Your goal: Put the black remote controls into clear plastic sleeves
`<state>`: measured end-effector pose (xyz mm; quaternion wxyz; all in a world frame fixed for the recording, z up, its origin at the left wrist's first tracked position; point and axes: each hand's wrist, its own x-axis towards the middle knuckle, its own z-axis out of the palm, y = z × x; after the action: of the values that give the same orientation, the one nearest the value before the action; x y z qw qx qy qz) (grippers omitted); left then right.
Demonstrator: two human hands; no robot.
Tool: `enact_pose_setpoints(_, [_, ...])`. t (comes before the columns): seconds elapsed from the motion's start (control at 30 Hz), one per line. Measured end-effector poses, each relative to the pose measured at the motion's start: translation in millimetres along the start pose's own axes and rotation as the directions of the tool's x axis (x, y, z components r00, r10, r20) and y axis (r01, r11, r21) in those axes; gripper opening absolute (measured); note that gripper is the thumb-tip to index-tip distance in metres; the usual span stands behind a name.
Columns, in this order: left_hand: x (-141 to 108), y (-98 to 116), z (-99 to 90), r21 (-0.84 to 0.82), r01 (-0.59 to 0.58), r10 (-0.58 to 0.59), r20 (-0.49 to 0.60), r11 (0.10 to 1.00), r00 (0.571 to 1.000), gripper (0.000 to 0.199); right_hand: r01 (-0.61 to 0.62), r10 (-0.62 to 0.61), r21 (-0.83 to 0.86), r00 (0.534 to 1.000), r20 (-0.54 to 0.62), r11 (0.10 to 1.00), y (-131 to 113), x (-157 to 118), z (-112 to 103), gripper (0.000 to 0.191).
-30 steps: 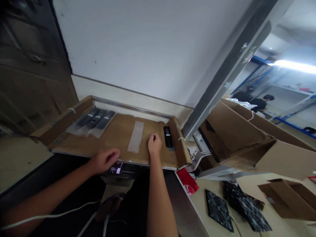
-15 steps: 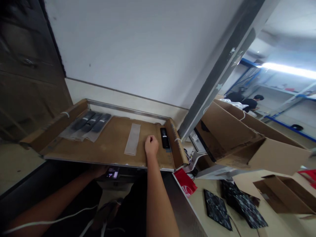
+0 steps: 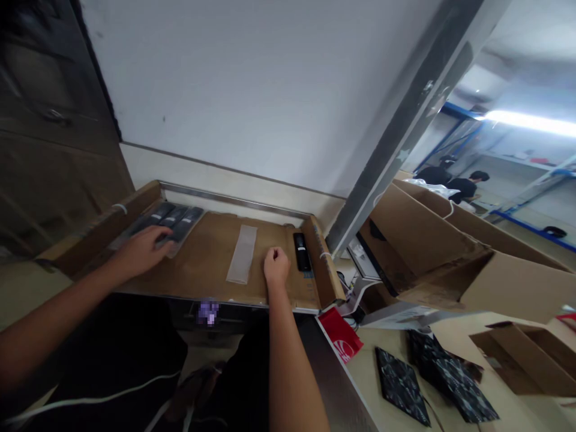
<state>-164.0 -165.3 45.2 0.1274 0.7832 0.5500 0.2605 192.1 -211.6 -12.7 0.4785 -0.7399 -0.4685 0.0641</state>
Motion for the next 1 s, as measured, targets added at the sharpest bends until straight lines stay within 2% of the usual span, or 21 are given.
enact_pose_setpoints(0.07, [32,1,22.0,0.261,0.045,-0.049,0.009,0.964,0.999,0.043,-0.006,0.006,0.007,1.0,0.0,1.0,0,0,-1,0.029])
enact_pose_setpoints(0.1, [43,4,33.3,0.354,0.094,-0.092,-0.023,0.931,0.995,0.043,-0.011,0.011,0.014,1.0,0.0,1.0,0,0,-1,0.028])
enact_pose_setpoints(0.17, [51,12,51.7,0.437,0.169,-0.147,-0.085,0.883,0.986,0.043,-0.017,0.017,0.023,1.0,0.004,1.0,0,-1,-2,0.028])
enact_pose_setpoints(0.3, [39,24,67.2,0.392,0.187,-0.145,-0.134,0.901,0.98,0.051,-0.019,0.019,0.004,1.0,0.006,1.0,2,-2,0,0.029])
enact_pose_setpoints(0.4, [30,24,67.9,0.334,0.185,-0.147,-0.136,0.924,0.98,0.056,-0.023,0.023,0.008,1.0,0.004,1.0,1,4,-1,0.027])
enact_pose_setpoints(0.5, [29,21,66.7,0.283,0.195,-0.174,-0.097,0.939,0.98,0.048,-0.057,0.058,0.111,0.998,-0.004,0.992,-8,4,-8,0.03])
enact_pose_setpoints(0.57, [31,20,66.2,0.26,0.193,-0.173,-0.097,0.946,0.98,0.041,-0.052,0.06,0.236,0.998,-0.029,0.97,-19,-17,-14,0.035])
enact_pose_setpoints(0.63, [32,19,66.0,0.252,0.191,-0.168,-0.111,0.949,0.98,0.037,0.037,-0.009,0.317,0.996,-0.089,0.948,-29,-62,-15,0.038])
enact_pose_setpoints(0.67, [32,19,66.1,0.254,0.19,-0.166,-0.113,0.948,0.98,0.036,0.106,-0.068,0.298,0.989,-0.134,0.949,-31,-93,-13,0.037])
enact_pose_setpoints(0.7, [32,19,66.3,0.259,0.189,-0.165,-0.111,0.947,0.98,0.036,0.173,-0.15,0.277,0.983,-0.104,0.945,-31,-126,-8,0.034])
enact_pose_setpoints(0.73, [32,19,66.5,0.265,0.186,-0.164,-0.105,0.946,0.981,0.036,0.238,-0.246,0.257,0.969,0.0,0.937,-28,-159,-1,0.032])
enact_pose_setpoints(0.77, [32,19,66.8,0.27,0.183,-0.161,-0.103,0.945,0.982,0.036,0.286,-0.322,0.224,0.935,0.145,0.932,-23,-189,6,0.031])
enact_pose_setpoints(0.8, [32,19,67.1,0.275,0.181,-0.158,-0.104,0.944,0.982,0.036,0.286,-0.327,0.17,0.893,0.308,0.943,-17,-213,15,0.029])
enact_pose_setpoints(0.83, [33,19,67.3,0.279,0.179,-0.155,-0.106,0.943,0.982,0.037,0.247,-0.266,0.103,0.848,0.459,0.964,-9,-231,25,0.025])
enact_pose_setpoints(0.9, [33,18,67.5,0.282,0.182,-0.155,-0.113,0.942,0.981,0.036,0.193,-0.118,-0.045,0.753,0.648,0.98,7,-243,45,0.027])
enact_pose_setpoints(0.93, [33,18,67.4,0.283,0.183,-0.156,-0.115,0.942,0.981,0.036,0.186,-0.06,-0.104,0.707,0.704,0.977,16,-241,54,0.031])
enact_pose_setpoints(1.0, [33,19,66.7,0.281,0.175,-0.149,-0.11,0.944,0.983,0.035,0.217,-0.018,-0.159,0.642,0.766,0.963,33,-226,72,0.037])
